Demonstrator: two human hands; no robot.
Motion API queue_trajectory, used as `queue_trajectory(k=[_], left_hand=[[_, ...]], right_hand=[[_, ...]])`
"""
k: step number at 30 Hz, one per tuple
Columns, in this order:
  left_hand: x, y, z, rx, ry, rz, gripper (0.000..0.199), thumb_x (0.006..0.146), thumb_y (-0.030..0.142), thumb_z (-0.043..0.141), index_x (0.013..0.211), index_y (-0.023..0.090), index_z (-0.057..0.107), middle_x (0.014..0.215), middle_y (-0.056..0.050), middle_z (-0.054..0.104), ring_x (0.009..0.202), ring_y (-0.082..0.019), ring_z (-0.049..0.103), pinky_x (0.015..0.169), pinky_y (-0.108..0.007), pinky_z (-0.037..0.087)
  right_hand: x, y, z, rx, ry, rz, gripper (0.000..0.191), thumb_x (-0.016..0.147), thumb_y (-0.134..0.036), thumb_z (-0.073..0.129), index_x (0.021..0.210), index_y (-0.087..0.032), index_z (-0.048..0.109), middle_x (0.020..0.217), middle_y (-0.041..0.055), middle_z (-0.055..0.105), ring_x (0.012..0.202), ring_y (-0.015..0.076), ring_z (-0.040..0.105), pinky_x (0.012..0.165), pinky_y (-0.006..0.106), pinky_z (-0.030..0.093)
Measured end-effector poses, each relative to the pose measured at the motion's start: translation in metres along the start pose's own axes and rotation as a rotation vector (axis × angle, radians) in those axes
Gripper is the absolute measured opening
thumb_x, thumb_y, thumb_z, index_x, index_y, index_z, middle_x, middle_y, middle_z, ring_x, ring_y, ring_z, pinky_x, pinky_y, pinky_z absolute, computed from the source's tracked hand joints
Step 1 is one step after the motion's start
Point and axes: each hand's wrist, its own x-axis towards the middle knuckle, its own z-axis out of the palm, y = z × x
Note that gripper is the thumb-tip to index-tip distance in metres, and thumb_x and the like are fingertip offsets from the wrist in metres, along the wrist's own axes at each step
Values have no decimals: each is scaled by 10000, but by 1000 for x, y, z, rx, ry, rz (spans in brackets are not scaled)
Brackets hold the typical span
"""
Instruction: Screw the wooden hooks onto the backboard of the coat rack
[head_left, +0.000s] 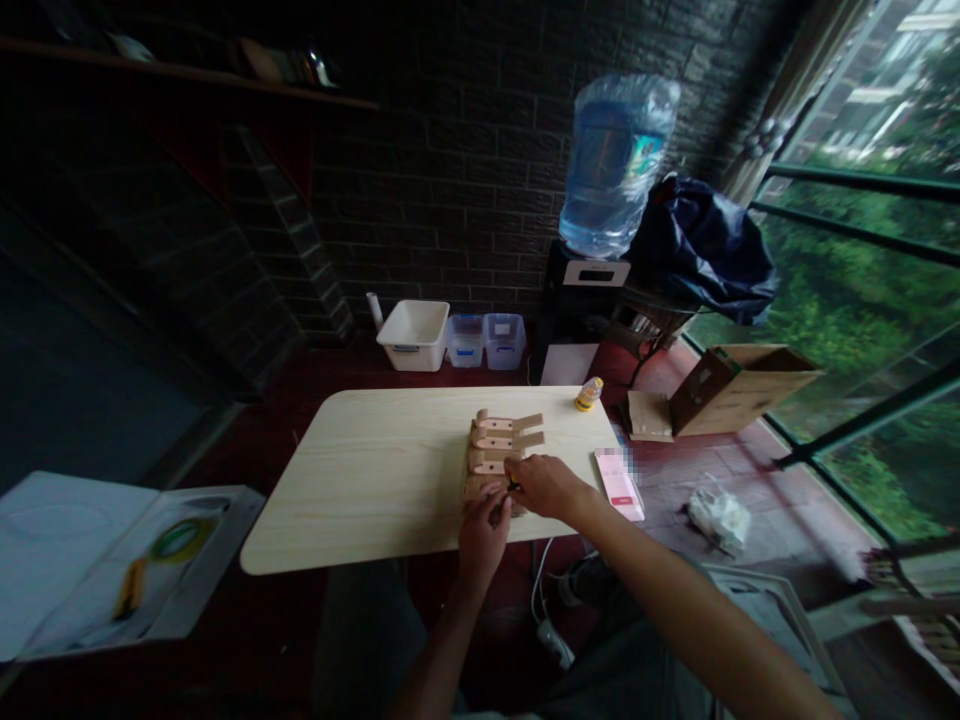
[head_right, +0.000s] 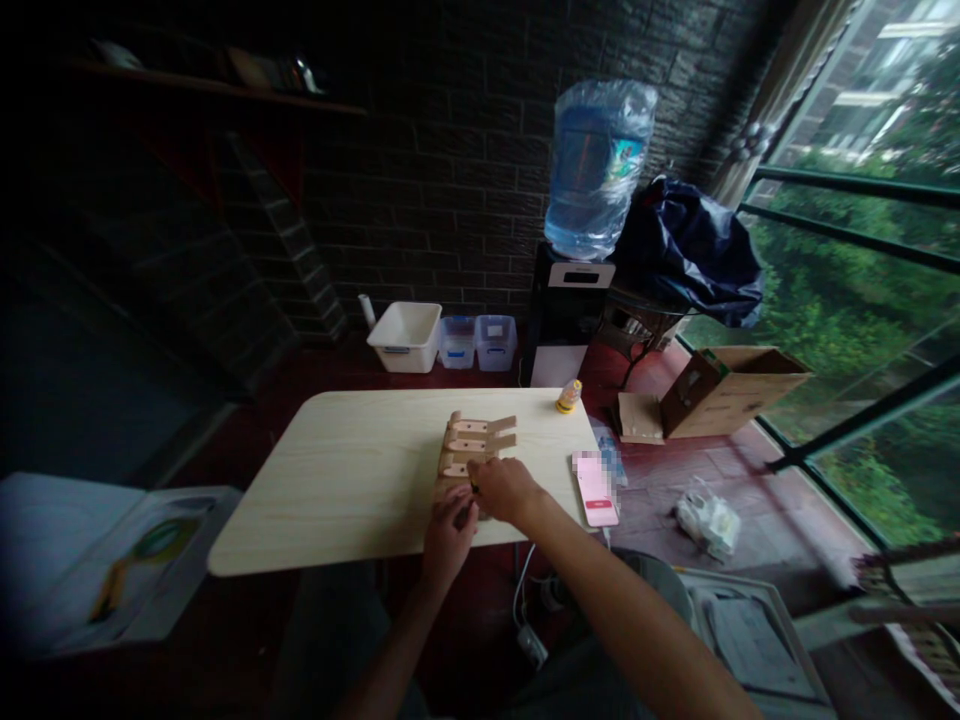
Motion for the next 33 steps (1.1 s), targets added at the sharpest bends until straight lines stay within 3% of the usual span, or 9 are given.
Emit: queue_trajectory(k=[6,14,23,33], left_hand=[[0,1,0,11,9,-3,209,924,289,574,1079,240,706,1154,-79,721,1086,-226,678,945,-399,577],[-2,-1,3,23,0,-30,216,918,273,585,1097,241,703,1181,-82,713,1099,-233,675,941,-407,578],[0,1,1,-15,-1,5,234,917,255,582,1119,242,699,1180,-82,713,1115,-228,668,962,-402,570],[-3,-2,4,16,-14,-21,238,918,287,587,1125,253,701,1192,-71,711,1108,-222,671,956,-385,567]], right_hand=[[7,-4,-3,-72,-34,-93,250,935,-260,587,1165,-171,632,1099,162,737,1034,292,718,817,375,570],[12,4,6,-48,-56,-17,299,964,-330,547,1149,-115,641,1066,196,737,1015,315,725,812,388,580],[6,3,-3,-59,-27,-63,295,949,-252,520,1224,-173,593,1056,161,748,1007,301,728,797,404,583],[11,1,5,-68,-29,-62,257,976,-235,507,1178,-109,602,1086,200,730,1024,299,723,817,373,583]])
